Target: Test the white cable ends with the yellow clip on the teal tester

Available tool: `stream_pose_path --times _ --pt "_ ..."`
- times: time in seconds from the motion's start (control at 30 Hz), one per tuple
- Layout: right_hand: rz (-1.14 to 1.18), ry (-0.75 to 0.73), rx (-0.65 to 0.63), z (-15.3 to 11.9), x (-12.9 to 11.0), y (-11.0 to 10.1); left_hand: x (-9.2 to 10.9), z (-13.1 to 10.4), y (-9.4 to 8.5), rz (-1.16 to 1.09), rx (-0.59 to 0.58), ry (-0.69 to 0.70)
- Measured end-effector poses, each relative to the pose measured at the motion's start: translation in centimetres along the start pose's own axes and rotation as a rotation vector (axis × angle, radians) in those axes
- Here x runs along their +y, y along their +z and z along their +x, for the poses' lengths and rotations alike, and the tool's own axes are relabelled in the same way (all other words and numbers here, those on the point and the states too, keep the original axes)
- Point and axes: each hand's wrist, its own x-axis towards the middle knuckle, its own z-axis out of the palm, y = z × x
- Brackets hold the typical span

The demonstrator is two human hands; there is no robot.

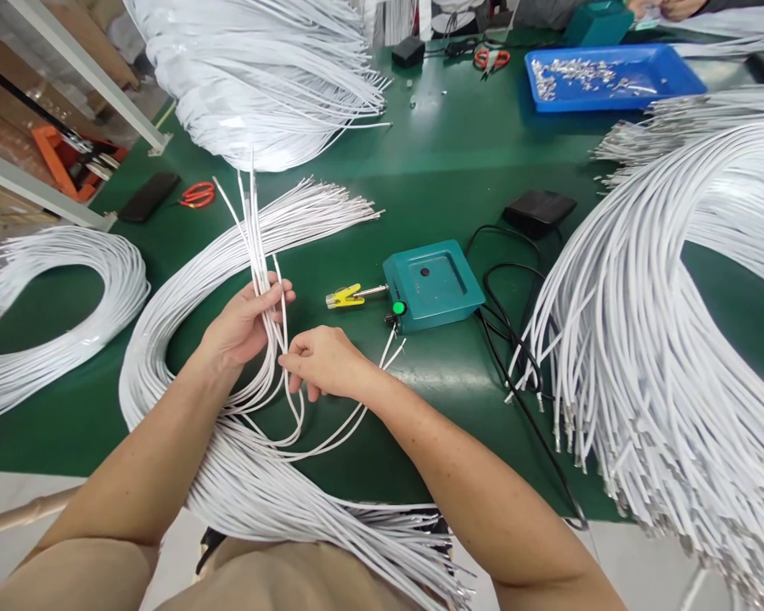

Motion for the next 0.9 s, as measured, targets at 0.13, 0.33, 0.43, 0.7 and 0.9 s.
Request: stream_pose_path --times 0.13,0.33,0.43,0.7,0.9 --pt "0.031 -0.108 0.33 0.2 -0.1 -1.4 -0.6 -0.6 0.6 0.126 -0.075 0.025" --pt "0.242 -0.22 0.573 0.4 -0.3 -3.0 -2.0 -1.3 1.1 0.34 -0.246 0.019" --pt "0.367 -0.214 0.555 0.3 -0.4 -3.0 -2.2 -1.5 1.2 0.384 -0.251 0.024" --pt "0.414 -0.27 0.533 0.9 0.0 -2.7 -2.1 -1.5 1.6 0.259 -0.141 0.085" --pt "0.603 -0.249 0.461 1.3 0.3 -2.1 -1.9 -1.5 1.6 0.27 -0.122 0.105"
